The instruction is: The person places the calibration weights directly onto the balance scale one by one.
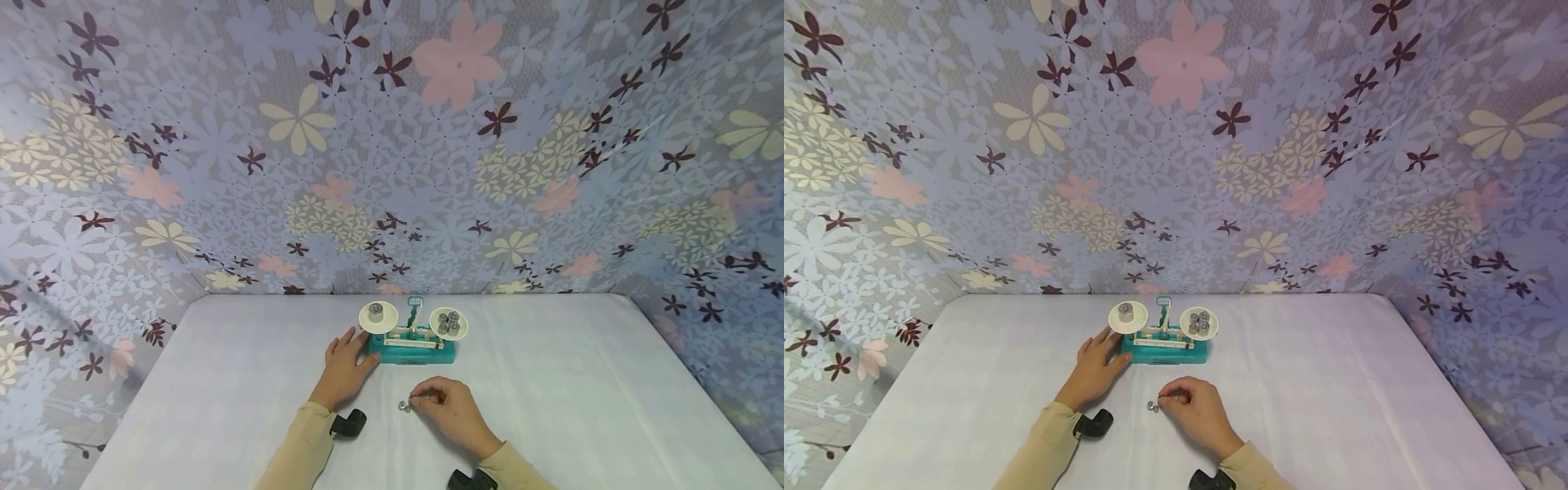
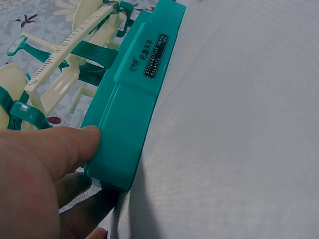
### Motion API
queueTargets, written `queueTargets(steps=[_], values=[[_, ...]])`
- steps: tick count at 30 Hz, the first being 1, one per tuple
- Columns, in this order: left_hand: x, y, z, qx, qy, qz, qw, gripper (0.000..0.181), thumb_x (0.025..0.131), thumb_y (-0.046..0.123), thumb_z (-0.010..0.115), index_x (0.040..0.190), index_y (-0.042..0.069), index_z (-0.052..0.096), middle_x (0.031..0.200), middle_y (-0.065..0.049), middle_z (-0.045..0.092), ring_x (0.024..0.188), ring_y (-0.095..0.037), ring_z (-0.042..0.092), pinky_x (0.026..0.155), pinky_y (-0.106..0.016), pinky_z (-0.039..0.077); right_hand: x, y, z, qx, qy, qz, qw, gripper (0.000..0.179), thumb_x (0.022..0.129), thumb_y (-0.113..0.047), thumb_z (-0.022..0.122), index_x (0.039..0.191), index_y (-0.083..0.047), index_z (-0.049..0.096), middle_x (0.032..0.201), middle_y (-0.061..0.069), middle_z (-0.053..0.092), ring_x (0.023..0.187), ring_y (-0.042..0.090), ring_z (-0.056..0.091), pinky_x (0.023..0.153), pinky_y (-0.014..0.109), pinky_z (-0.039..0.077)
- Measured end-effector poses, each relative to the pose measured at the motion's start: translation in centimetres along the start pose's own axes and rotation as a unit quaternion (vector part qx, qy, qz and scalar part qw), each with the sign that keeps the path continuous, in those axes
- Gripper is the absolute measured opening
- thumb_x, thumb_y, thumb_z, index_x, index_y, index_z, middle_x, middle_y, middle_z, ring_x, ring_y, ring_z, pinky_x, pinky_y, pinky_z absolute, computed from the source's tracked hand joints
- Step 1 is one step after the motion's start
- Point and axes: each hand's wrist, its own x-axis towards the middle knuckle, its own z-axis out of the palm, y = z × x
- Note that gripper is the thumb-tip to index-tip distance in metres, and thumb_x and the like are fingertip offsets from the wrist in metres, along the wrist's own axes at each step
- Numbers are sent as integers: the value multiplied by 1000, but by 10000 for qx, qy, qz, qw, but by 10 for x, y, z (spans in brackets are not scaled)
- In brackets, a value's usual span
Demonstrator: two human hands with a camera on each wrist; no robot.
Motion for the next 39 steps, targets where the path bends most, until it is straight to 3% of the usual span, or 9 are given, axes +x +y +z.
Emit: queueTargets(steps=[9,17,33,39], values=[[-1,2,-1,-63,-2,-29,10000,58,92,37,54,140,7,41,140,-7,45,138,-28,23,110,-52,6,0,-1,-1,260,29,99,9996,9,79,-25,72,86,-19,72,69,-3,60,56,9,48,52,22,41],[-2,3,-2,-35,18,22,10000,58,92,36,54,140,6,41,140,-8,44,137,-29,23,109,-53,7,-11,-41,-12,307,93,128,9994,8,82,-10,69,89,-8,71,69,7,61,53,8,46,52,20,40],[-2,3,-2,-52,12,-5,10000,58,92,37,53,140,8,40,141,-7,44,138,-28,22,110,-52,6,-10,-55,-18,476,244,85,9985,8,83,-12,69,90,-8,71,72,13,65,53,9,50,49,21,42],[-2,2,-1,-47,25,-29,10000,58,92,38,53,140,8,41,140,-6,45,138,-28,22,110,-52,6,-10,-62,-20,417,360,14,9985,6,83,-12,69,88,-12,72,74,9,66,54,12,51,49,22,43]])
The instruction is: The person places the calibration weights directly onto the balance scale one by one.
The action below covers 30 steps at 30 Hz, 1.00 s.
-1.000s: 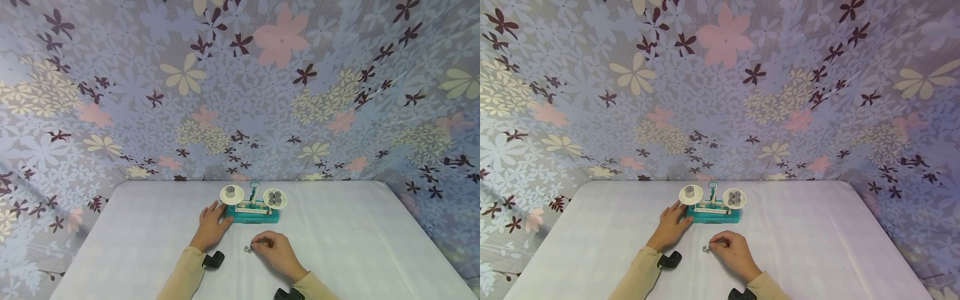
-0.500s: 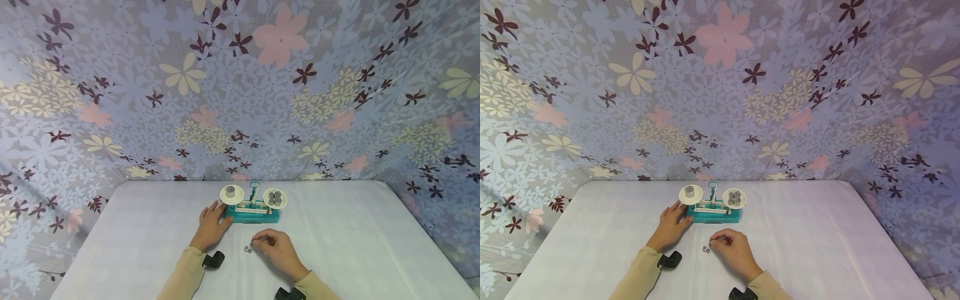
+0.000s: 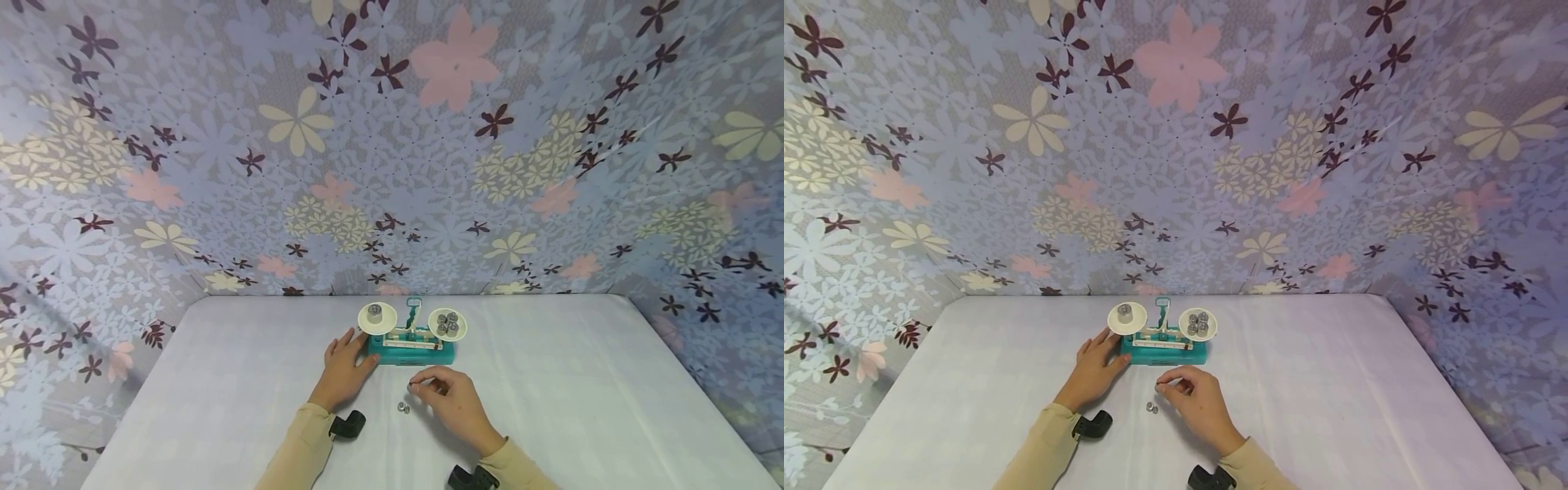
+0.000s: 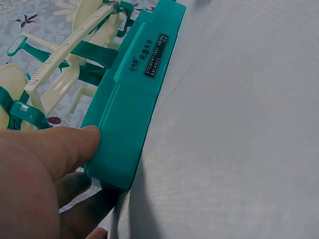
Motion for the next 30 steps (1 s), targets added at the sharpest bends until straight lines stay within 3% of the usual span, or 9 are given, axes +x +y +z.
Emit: queueTargets(steps=[10,19,30], values=[[-1,-1,2,46,-1,25,10000,58,92,37,53,140,7,40,140,-6,44,138,-27,23,110,-52,7,3,-12,-2,52,117,-341,9993,7,83,-12,69,88,-18,71,81,3,67,59,16,54,51,24,45],[0,-1,3,65,27,30,10000,59,92,38,53,140,7,40,140,-7,45,138,-27,23,110,-51,7,9,-22,-4,98,221,-702,9972,8,85,-12,68,91,-8,71,83,4,67,64,19,58,52,25,46],[1,0,-1,45,36,104,9999,58,92,37,53,139,6,41,139,-8,45,137,-29,25,109,-53,8,17,-32,-2,311,379,-973,9940,8,85,-11,67,92,-9,71,83,7,64,65,24,57,51,25,45]])
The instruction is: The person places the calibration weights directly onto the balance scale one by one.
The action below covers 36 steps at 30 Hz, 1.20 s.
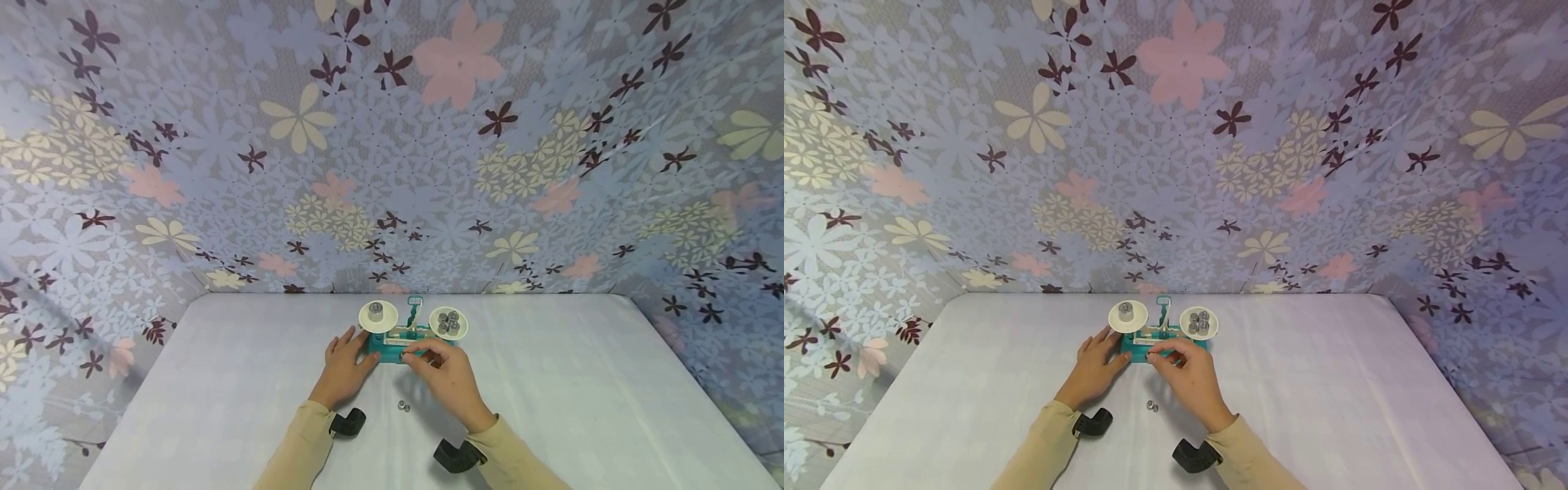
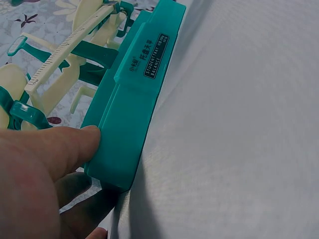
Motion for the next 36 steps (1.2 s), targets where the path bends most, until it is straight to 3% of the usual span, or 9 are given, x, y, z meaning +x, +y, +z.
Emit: queueTargets(steps=[18,25,36], values=[[2,-1,1,75,61,41,9999,58,91,37,54,139,6,42,139,-8,46,136,-29,25,109,-53,9,11,-8,8,155,413,-518,9977,9,84,-7,67,92,-4,70,89,6,66,68,23,57,54,25,45],[0,-1,0,-24,48,91,9999,58,92,36,54,139,5,42,139,-9,46,136,-31,25,109,-54,8,16,-8,12,132,556,-542,9969,9,84,-8,68,92,-7,71,91,7,67,68,22,56,54,27,45],[1,-2,1,-34,62,92,9999,58,92,37,54,139,6,42,138,-9,47,136,-30,25,109,-54,9,33,23,21,-86,812,-614,9948,9,84,-22,69,91,-17,72,89,-9,65,70,12,56,58,26,46]])
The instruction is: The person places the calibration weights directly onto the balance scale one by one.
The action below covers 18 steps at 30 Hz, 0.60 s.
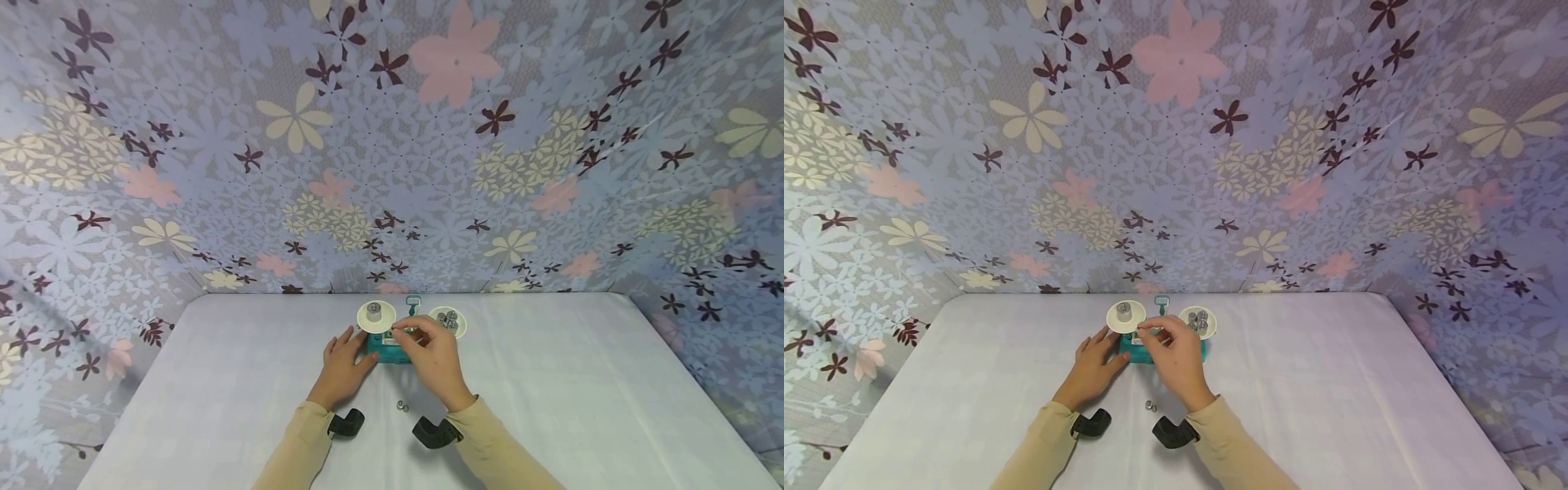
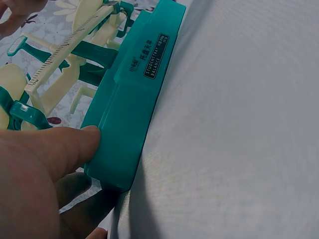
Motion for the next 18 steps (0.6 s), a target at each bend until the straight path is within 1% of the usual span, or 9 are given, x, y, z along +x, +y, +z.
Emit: queueTargets(steps=[5,10,14,16,18], values=[[0,1,-1,-13,26,52,10000,57,92,35,54,139,5,42,138,-9,47,136,-31,26,109,-54,9,4,4,3,-17,43,-144,9999,9,84,-25,69,91,-20,72,88,-10,65,68,12,56,57,26,47],[0,2,-1,-3,22,66,10000,57,92,35,54,138,4,43,138,-10,47,136,-31,26,108,-55,10,6,2,4,-70,24,-171,9998,11,85,-22,68,93,-15,72,88,-6,65,67,14,56,56,25,47],[0,2,-1,29,-1,27,10000,57,92,36,54,138,4,43,138,-10,47,136,-31,26,108,-54,9,8,-14,4,-40,90,-230,9997,11,84,-13,68,92,-6,71,84,3,65,64,20,54,55,25,45],[0,2,-2,36,2,22,10000,57,92,36,54,138,4,43,138,-10,47,136,-31,26,108,-54,10,8,-23,4,-19,157,-315,9994,9,83,-8,69,91,-3,71,81,7,64,60,21,51,52,25,43],[-1,2,-1,48,3,26,10000,57,92,36,54,138,4,43,138,-10,47,136,-31,26,108,-54,10,8,-28,4,-11,201,-402,9990,9,82,-5,69,90,-2,71,76,9,61,56,21,47,49,25,40]])
